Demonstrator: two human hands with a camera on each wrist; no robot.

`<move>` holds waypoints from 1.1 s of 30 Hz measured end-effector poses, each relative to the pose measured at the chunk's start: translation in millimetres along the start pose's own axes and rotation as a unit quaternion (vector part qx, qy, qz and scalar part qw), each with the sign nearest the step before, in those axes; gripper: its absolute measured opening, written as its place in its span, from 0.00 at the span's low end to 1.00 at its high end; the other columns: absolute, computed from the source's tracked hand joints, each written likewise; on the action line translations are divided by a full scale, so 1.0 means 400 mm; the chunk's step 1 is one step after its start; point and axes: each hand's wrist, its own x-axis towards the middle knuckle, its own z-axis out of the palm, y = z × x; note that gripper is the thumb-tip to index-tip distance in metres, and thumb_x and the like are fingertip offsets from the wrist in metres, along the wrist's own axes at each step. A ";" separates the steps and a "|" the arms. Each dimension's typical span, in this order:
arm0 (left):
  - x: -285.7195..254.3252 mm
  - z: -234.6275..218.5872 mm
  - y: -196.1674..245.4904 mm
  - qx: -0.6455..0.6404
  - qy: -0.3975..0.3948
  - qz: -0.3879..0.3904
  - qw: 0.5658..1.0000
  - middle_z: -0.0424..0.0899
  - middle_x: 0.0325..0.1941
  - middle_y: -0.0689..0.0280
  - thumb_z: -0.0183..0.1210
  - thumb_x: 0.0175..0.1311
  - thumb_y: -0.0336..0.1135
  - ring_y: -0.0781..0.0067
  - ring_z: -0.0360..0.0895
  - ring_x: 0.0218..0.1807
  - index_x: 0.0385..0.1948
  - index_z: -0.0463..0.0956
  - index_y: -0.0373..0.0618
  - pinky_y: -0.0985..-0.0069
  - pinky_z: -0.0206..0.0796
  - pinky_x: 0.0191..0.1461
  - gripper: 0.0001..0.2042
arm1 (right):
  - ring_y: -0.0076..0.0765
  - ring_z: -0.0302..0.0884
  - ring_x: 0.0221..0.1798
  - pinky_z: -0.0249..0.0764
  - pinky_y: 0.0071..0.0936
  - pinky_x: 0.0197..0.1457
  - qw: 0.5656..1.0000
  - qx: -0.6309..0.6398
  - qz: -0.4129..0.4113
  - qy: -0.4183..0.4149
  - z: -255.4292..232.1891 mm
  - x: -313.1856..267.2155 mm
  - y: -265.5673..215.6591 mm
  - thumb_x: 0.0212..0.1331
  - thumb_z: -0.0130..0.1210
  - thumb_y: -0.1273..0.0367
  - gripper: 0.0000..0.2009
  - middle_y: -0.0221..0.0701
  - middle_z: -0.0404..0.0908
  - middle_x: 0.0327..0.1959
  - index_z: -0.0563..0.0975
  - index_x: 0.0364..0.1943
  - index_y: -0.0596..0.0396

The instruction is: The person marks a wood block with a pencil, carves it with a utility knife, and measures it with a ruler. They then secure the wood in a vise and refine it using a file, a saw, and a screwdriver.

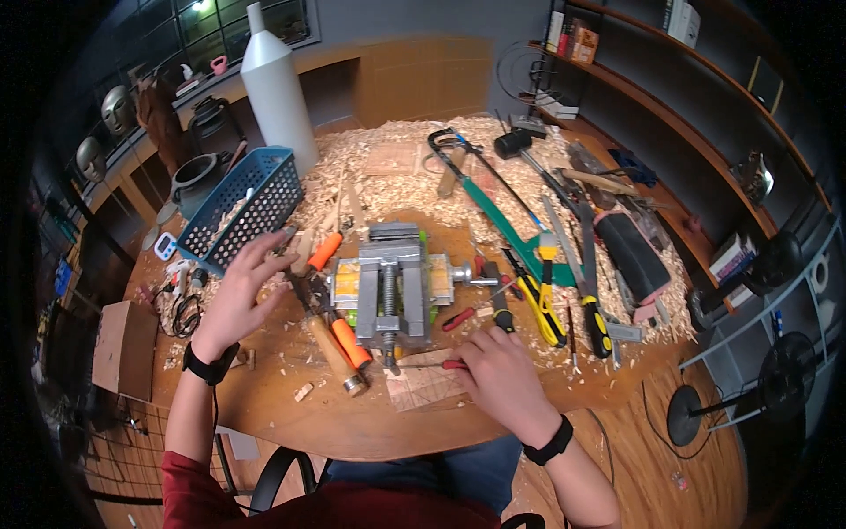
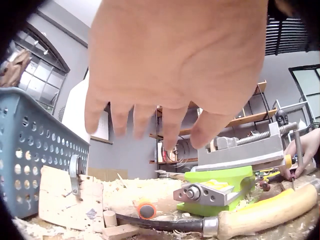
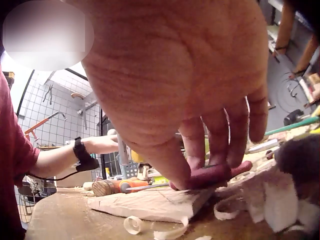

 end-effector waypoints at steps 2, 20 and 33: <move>-0.020 0.002 0.007 -0.089 -0.068 -0.006 0.994 0.68 0.70 0.53 0.60 0.61 0.33 0.49 0.60 0.73 0.55 0.77 0.46 0.57 0.51 0.76 0.19 | 0.41 0.73 0.46 0.67 0.40 0.52 1.000 0.007 0.000 0.004 0.011 -0.001 0.006 0.53 0.64 0.68 0.09 0.30 0.76 0.37 0.81 0.38 0.50; -0.266 -0.090 0.149 -0.194 -0.139 -0.001 0.971 0.78 0.60 0.58 0.61 0.60 0.34 0.53 0.71 0.65 0.54 0.76 0.44 0.57 0.63 0.67 0.18 | 0.41 0.72 0.66 0.64 0.36 0.71 0.925 0.236 0.256 0.153 -0.122 -0.218 -0.061 0.75 0.43 0.68 0.17 0.44 0.78 0.59 0.74 0.60 0.62; 0.247 0.084 0.718 -0.254 0.050 0.302 0.918 0.73 0.66 0.58 0.54 0.66 0.47 0.57 0.59 0.75 0.62 0.71 0.48 0.59 0.48 0.76 0.24 | 0.44 0.43 0.81 0.38 0.42 0.82 0.513 0.826 0.142 0.184 -0.249 -0.093 -0.040 0.70 0.31 0.41 0.40 0.41 0.45 0.80 0.46 0.77 0.53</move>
